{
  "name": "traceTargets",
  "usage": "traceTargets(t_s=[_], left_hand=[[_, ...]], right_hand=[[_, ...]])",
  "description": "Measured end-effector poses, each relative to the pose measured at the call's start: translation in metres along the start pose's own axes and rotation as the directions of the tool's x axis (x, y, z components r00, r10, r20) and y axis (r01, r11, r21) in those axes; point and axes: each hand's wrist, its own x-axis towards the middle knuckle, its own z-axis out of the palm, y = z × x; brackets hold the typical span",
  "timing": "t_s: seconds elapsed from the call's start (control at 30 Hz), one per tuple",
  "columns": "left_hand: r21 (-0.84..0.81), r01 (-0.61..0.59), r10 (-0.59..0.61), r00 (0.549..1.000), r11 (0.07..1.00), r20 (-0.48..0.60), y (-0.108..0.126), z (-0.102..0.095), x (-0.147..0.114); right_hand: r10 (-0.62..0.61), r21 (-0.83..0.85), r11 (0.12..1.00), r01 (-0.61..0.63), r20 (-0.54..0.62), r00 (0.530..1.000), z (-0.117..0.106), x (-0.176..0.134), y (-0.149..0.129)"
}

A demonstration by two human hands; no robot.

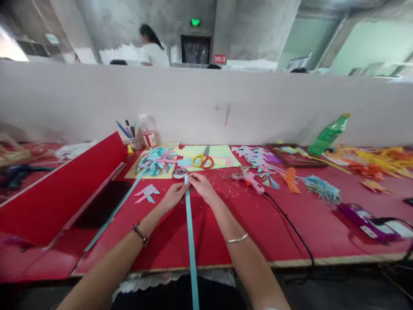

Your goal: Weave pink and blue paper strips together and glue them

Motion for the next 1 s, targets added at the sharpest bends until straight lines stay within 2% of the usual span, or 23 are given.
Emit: traceTargets(t_s=[0.2, 0.47, 0.63, 0.73, 0.87, 1.0], left_hand=[[0.058, -0.047, 0.054, 0.990, 0.997, -0.131, -0.001, -0.001, -0.001], [0.027, -0.074, 0.078, 0.974, 0.997, -0.211, -0.001, -0.009, -0.001], [0.047, -0.093, 0.101, 0.977, 0.994, -0.189, -0.003, -0.008, -0.003], [0.172, -0.114, 0.146, 0.972, 0.978, -0.182, -0.003, -0.007, -0.007], [0.318, -0.079, 0.152, 0.965, 0.945, -0.214, -0.003, -0.008, -0.010], [0.275, -0.071, 0.135, 0.966, 0.959, -0.220, -0.001, -0.010, -0.011]], right_hand=[[-0.011, -0.036, 0.999, 0.007, -0.105, 0.994, 0.002, -0.003, 0.006], [0.075, 0.024, 0.997, -0.074, -0.041, 0.996, 0.008, -0.009, 0.011], [0.113, 0.084, 0.991, -0.107, -0.074, 0.991, 0.011, -0.010, 0.011], [0.118, 0.101, 0.989, -0.109, -0.086, 0.989, 0.010, -0.010, 0.012], [0.096, 0.098, 0.991, -0.090, -0.059, 0.994, 0.008, -0.010, 0.014], [0.052, 0.082, 0.995, -0.049, -0.041, 0.998, 0.008, -0.009, 0.017]])
